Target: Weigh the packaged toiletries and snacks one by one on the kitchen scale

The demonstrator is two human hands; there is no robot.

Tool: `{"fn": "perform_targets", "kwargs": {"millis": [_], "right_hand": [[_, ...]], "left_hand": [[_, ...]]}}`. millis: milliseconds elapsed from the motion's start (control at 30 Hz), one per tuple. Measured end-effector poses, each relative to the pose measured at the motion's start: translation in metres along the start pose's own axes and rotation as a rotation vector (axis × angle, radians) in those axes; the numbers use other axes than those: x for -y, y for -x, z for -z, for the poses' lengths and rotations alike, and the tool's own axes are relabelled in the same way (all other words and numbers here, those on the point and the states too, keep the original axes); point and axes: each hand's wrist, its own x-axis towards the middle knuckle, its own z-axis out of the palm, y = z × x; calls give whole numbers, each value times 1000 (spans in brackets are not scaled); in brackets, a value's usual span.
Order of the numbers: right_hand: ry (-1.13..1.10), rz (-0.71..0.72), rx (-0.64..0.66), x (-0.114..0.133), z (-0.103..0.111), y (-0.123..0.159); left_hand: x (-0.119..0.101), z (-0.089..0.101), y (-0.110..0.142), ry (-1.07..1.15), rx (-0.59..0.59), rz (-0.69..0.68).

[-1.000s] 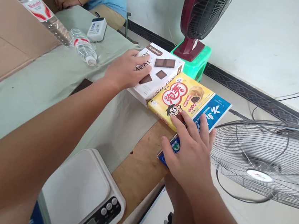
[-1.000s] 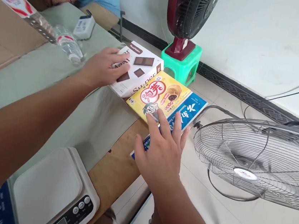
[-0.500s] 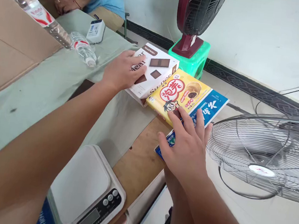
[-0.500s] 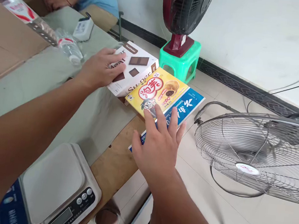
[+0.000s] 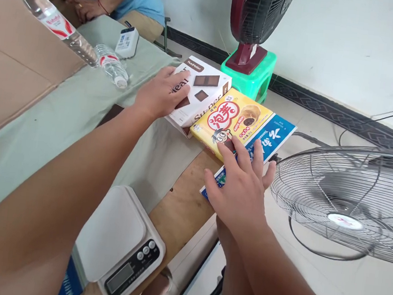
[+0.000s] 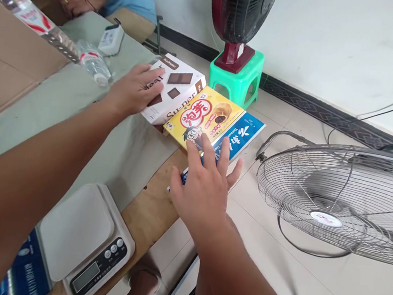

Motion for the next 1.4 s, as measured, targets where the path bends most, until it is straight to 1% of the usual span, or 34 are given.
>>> {"fn": "perform_targets", "kwargs": {"millis": [67,100,133,200,233,300,333,367,433,467,533,600,633,700,767,867,1000,1100,1167,1267,1400], "right_hand": [[-60,22,-71,5,4,3],[-115,44,-123,8,7,4],[-193,81,-186,11,10,5],[-401,212,-301,16,17,6],[-500,285,-339,18,20,7],[-644,396,-366,21,26,8],[-686,421,-360,23,29,10],[-716,426,-345,24,32,12],[-767,452,-280,29,37,19],[-791,490,-219,33,39,25],[-830,591,-67,42,41,39],[-869,692,73,53,42,58],[-882,737,131,58,42,70],[-884,832,231,68,40,92],[-865,923,317,76,37,113],[-843,1021,375,85,28,137],[-790,1118,354,101,10,159],[-820,1158,378,113,-2,173],[-885,1197,438,119,-8,182],[-953,1300,550,129,-17,196],[-924,1374,671,151,-24,220]], "left_hand": [[-15,2,4,-103,50,95],[-24,3,6,-144,40,136],[-34,5,8,-154,-2,158],[-56,11,16,-123,-126,160],[-68,15,22,-93,-212,145],[-92,28,44,-14,-439,96],[-105,35,61,22,-525,48],[-119,43,83,60,-579,-1],[-145,57,138,154,-624,-58],[-157,63,170,223,-579,-25],[-179,70,239,364,-490,166],[-195,72,304,367,-433,279],[-200,71,333,321,-413,323],[-207,69,382,230,-400,416],[-209,68,418,204,-410,461],[-208,73,457,284,-462,420],[-203,88,496,362,-596,367],[-199,103,522,350,-724,264],[-195,113,538,310,-812,216],[-191,128,559,235,-903,210],[-190,149,588,134,-939,202]]}}
